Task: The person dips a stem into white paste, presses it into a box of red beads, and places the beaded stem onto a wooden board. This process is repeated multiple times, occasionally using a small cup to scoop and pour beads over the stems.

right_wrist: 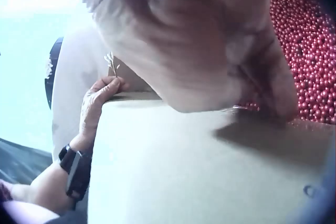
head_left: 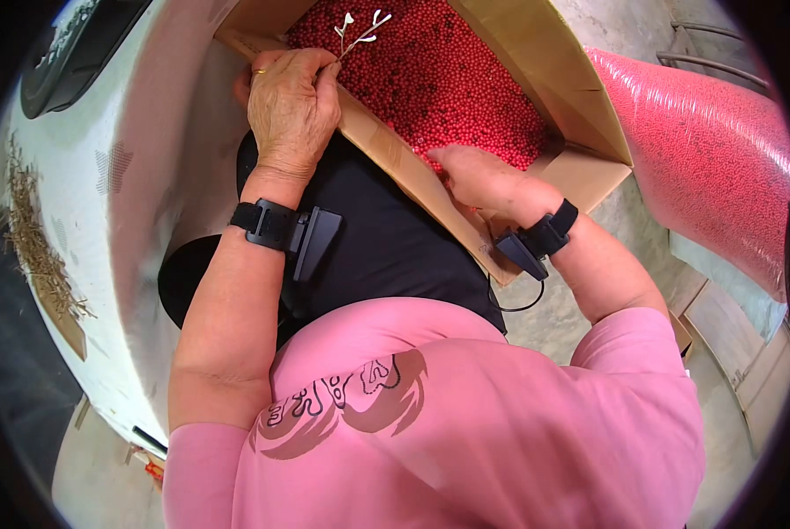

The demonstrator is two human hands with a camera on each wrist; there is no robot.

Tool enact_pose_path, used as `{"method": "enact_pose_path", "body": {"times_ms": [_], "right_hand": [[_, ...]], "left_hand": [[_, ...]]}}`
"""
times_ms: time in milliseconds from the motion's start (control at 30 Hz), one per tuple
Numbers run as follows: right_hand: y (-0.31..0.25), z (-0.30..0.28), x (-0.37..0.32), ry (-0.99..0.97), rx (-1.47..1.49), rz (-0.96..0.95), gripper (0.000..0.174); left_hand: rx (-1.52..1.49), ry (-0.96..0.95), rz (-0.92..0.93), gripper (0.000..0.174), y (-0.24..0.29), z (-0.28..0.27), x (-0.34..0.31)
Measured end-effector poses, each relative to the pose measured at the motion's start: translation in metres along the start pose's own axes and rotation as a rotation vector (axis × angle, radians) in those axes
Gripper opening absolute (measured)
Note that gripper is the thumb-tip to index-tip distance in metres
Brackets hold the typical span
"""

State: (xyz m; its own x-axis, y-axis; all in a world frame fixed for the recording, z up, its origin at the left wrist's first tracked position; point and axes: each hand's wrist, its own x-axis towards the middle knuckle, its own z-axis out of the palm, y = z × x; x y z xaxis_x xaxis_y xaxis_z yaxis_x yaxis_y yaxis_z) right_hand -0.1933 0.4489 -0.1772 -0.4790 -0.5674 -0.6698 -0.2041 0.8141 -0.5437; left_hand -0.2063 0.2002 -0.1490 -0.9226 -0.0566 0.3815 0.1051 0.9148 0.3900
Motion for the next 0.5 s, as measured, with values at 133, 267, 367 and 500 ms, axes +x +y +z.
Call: {"method": "enact_pose_path", "body": {"times_ms": [133, 267, 367, 500], "right_hand": [[0.010, 0.002, -0.003, 0.120, -0.085, -0.024, 0.050], [0.003, -0.017, 0.000, -0.324, 0.219, 0.154, 0.057], [0.031, -0.008, 0.008, -0.040, 0.795, 0.014, 0.053], [0.034, -0.031, 0.009, 0.155, 0.181, -0.091, 0.041]], "left_hand": [[0.005, -0.001, -0.002, 0.006, 0.001, 0.000, 0.000], [0.004, 0.003, -0.001, 0.006, 0.002, 0.000, 0.000], [0.005, 0.004, -0.005, 0.006, 0.002, 0.000, 0.000], [-0.009, 0.003, -0.011, 0.005, 0.002, 0.000, 0.001]]}}
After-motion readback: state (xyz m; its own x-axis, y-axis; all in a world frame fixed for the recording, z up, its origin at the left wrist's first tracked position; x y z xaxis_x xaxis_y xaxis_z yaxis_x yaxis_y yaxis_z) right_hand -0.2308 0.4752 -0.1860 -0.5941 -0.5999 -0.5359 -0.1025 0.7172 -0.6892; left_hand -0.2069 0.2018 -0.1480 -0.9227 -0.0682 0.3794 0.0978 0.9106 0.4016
